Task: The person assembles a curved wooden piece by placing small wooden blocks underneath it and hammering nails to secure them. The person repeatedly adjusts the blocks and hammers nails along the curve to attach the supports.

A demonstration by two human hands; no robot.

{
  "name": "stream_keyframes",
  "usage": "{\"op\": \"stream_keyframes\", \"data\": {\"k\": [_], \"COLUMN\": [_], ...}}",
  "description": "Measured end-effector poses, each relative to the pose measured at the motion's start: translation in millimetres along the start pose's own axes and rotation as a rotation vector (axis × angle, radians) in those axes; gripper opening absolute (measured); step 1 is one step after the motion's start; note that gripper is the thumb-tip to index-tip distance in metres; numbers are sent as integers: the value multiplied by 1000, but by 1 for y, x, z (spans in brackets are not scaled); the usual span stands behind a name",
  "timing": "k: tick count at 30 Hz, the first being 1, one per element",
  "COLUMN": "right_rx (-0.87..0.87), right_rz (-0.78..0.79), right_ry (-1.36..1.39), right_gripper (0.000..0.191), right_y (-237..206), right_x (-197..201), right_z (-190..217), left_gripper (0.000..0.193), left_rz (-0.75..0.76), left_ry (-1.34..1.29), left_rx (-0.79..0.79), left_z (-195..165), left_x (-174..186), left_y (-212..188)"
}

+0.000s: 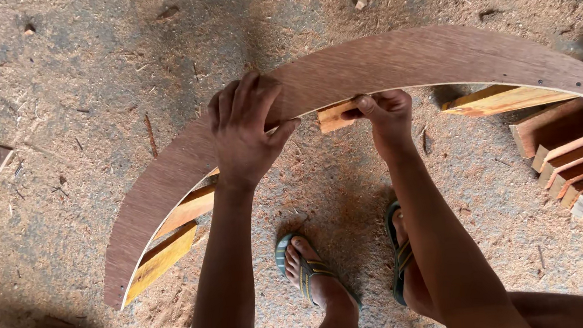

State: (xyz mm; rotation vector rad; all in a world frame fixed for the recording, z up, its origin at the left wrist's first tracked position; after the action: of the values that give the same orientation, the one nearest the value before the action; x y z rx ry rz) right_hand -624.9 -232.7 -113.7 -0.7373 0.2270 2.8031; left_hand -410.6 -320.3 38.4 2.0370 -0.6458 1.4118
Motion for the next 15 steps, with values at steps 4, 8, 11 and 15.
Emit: {"op": "stream_keyframes", "data": {"k": [4, 8, 11, 15], "right_rx": [21, 11, 17, 40], "right_rz": [27, 58, 78, 108], "right_ry": [-13, -18, -14, -26], "right_gripper": [20, 21, 22, 21], "right_y": [3, 8, 11, 12], "right_x": [-4, -11, -14, -16], "right_z": [2, 2, 5, 9], "left_gripper": [72, 70, 69, 70], "left_rz": [2, 20, 27, 15], "left_ry": [-4, 0, 1, 0], "left_rx": [7, 24, 32, 28], "left_z": [2, 4, 5, 5], "left_x": [1, 2, 2, 1], "left_y": [-1, -2, -2, -2]}}
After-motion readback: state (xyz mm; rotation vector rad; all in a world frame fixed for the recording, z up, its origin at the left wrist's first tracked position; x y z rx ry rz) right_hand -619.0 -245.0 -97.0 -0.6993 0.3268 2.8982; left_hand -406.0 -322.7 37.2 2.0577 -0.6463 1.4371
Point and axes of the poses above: each hand's wrist, its own y-axis towards the middle knuckle, its own x-axis out of the back of the hand, z = x × y, the point moved 7 cm from there along y, towards the middle knuckle, and after that the axes turned 11 degrees about z, right-handed, at the moved point
